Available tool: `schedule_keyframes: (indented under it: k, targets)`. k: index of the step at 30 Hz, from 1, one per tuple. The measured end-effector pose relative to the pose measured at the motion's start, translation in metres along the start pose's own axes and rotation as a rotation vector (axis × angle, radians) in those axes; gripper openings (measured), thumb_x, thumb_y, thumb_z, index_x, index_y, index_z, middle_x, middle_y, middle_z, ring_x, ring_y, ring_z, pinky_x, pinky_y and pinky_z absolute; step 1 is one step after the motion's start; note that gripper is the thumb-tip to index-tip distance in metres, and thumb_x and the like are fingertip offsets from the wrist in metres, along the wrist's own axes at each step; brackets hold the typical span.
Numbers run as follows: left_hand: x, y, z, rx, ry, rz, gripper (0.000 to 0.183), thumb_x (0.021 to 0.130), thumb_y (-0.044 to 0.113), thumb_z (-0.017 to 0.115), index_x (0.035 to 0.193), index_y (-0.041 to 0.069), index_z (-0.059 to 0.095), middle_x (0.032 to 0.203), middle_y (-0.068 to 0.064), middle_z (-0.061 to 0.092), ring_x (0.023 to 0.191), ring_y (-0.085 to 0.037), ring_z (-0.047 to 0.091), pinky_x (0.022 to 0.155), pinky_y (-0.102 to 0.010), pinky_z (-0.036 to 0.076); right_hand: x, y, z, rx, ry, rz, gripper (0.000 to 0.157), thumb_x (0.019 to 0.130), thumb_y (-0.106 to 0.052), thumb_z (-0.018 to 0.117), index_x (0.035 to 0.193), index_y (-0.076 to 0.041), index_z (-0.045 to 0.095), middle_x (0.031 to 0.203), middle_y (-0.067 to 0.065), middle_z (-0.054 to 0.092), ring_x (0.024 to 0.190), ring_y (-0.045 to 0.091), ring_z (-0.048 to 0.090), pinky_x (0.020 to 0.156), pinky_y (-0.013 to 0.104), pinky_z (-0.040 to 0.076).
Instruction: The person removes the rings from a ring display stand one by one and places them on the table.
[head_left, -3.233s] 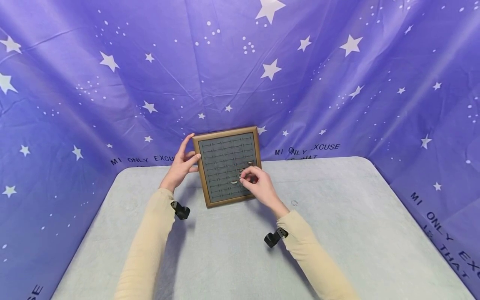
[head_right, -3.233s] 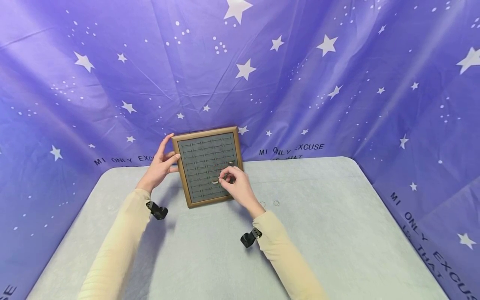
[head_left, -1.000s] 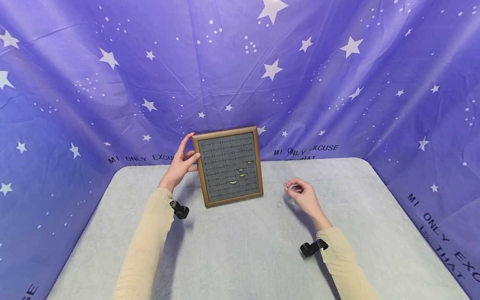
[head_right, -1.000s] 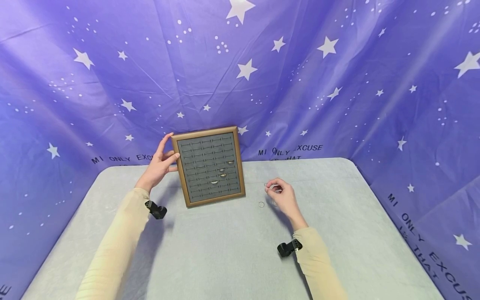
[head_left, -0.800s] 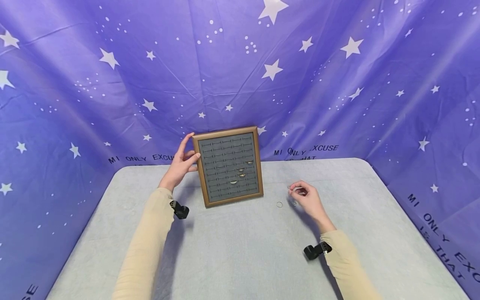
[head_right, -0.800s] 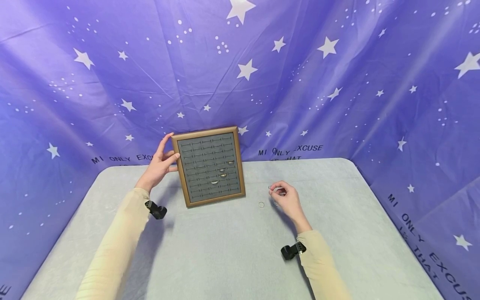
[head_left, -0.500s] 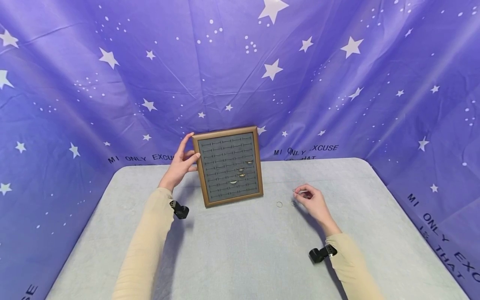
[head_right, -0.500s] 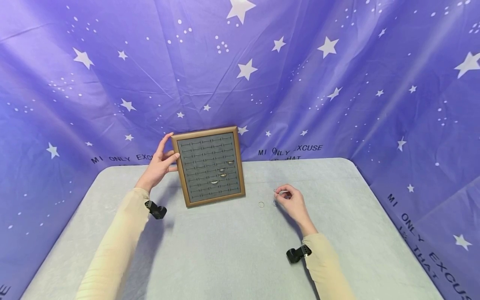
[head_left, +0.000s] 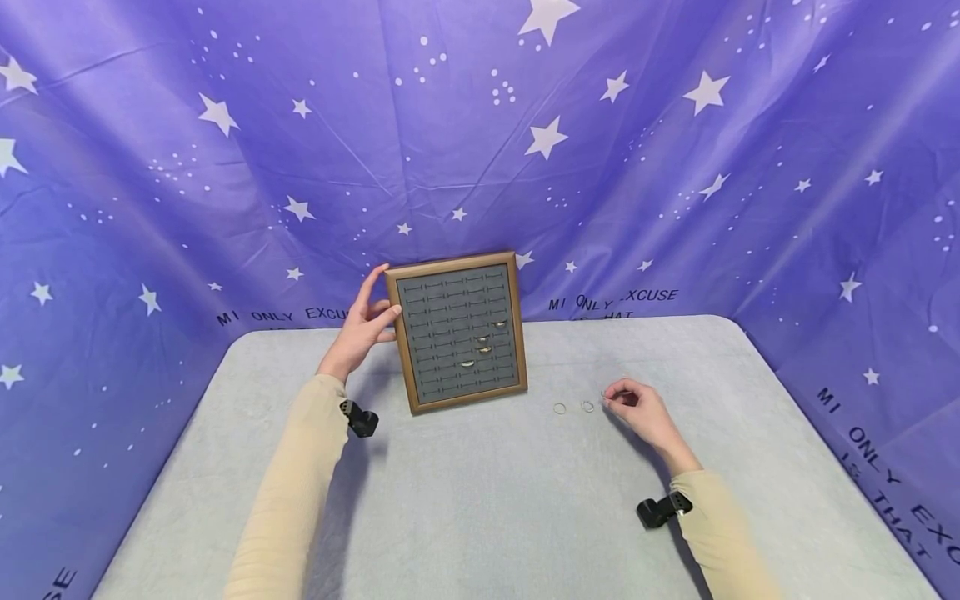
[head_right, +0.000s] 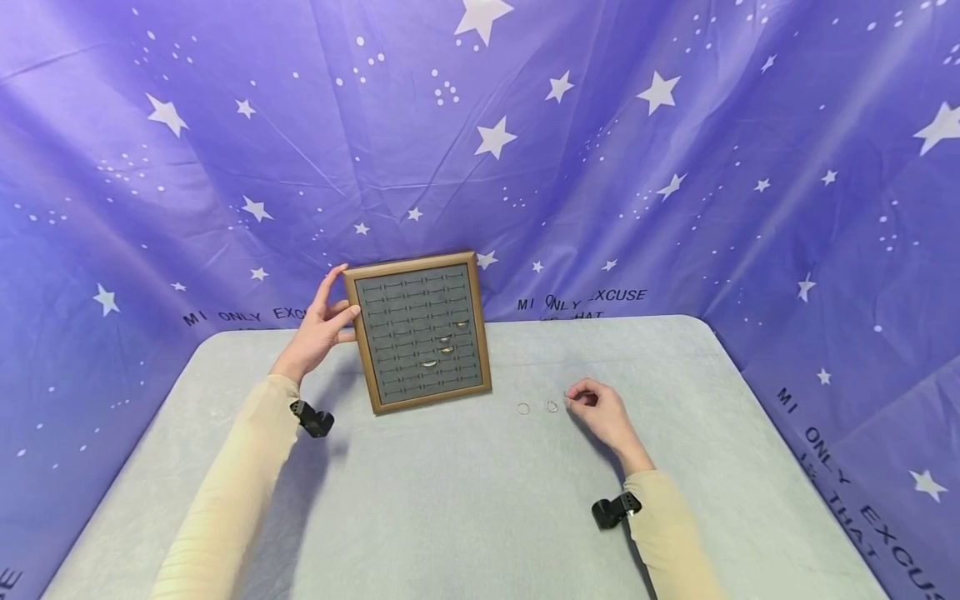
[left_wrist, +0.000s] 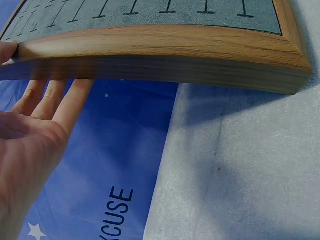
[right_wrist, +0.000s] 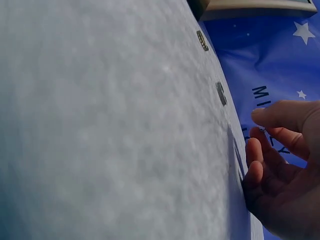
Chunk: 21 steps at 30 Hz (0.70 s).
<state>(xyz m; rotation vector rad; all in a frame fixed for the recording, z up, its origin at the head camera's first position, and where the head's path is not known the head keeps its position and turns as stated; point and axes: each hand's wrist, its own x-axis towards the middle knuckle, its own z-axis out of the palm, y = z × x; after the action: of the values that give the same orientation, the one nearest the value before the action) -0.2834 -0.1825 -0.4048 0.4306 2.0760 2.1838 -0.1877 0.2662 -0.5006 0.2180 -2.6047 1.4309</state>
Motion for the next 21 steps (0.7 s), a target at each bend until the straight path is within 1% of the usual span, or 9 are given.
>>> schedule_keyframes:
  k: [2, 6, 10, 15, 21]
  targets:
    - [0.0, 0.0, 0.0, -0.004, -0.003, 0.001, 0.071, 0.099, 0.005, 0.053, 0.154, 0.036, 0.019, 0.121, -0.022, 0.054, 0.095, -0.021, 0.064, 0.081, -0.046, 0.055, 0.001, 0.009, -0.002, -0.023, 0.004, 0.002, 0.007, 0.082, 0.008, 0.068, 0.087, 0.005, 0.065, 0.083, 0.017, 0.064, 0.069, 0.009, 0.053, 0.064, 0.019, 0.044]
    - [0.001, 0.0, 0.0, -0.014, -0.009, 0.006, 0.071, 0.099, 0.005, 0.053, 0.154, 0.034, 0.019, 0.119, -0.019, 0.055, 0.095, -0.021, 0.064, 0.08, -0.045, 0.055, 0.002, 0.016, -0.006, -0.039, -0.001, 0.003, 0.006, 0.082, 0.007, 0.068, 0.086, 0.004, 0.064, 0.079, 0.013, 0.063, 0.067, 0.008, 0.053, 0.062, 0.02, 0.043]
    - [0.001, 0.0, 0.0, -0.019, -0.009, 0.007, 0.071, 0.099, 0.004, 0.053, 0.154, 0.035, 0.019, 0.117, -0.018, 0.056, 0.094, -0.02, 0.064, 0.079, -0.044, 0.056, 0.001, 0.017, -0.009, -0.051, -0.022, 0.031, 0.005, 0.083, 0.005, 0.068, 0.086, 0.004, 0.064, 0.076, 0.008, 0.061, 0.066, 0.01, 0.053, 0.061, 0.02, 0.043]
    - [0.001, -0.001, -0.001, -0.016, -0.003, 0.001, 0.071, 0.099, 0.004, 0.053, 0.153, 0.037, 0.021, 0.119, -0.019, 0.054, 0.094, -0.02, 0.064, 0.078, -0.042, 0.056, 0.0, 0.016, -0.011, -0.082, -0.058, 0.062, 0.005, 0.083, 0.006, 0.066, 0.087, 0.004, 0.064, 0.074, 0.007, 0.059, 0.066, 0.013, 0.052, 0.061, 0.023, 0.042]
    - [0.001, -0.002, -0.001, -0.011, 0.001, -0.008, 0.071, 0.099, 0.004, 0.052, 0.153, 0.037, 0.02, 0.123, -0.023, 0.053, 0.095, -0.02, 0.063, 0.079, -0.043, 0.056, -0.001, 0.016, -0.011, -0.105, -0.064, 0.06, 0.007, 0.082, 0.008, 0.065, 0.086, 0.003, 0.064, 0.073, 0.006, 0.058, 0.065, 0.013, 0.051, 0.06, 0.024, 0.041]
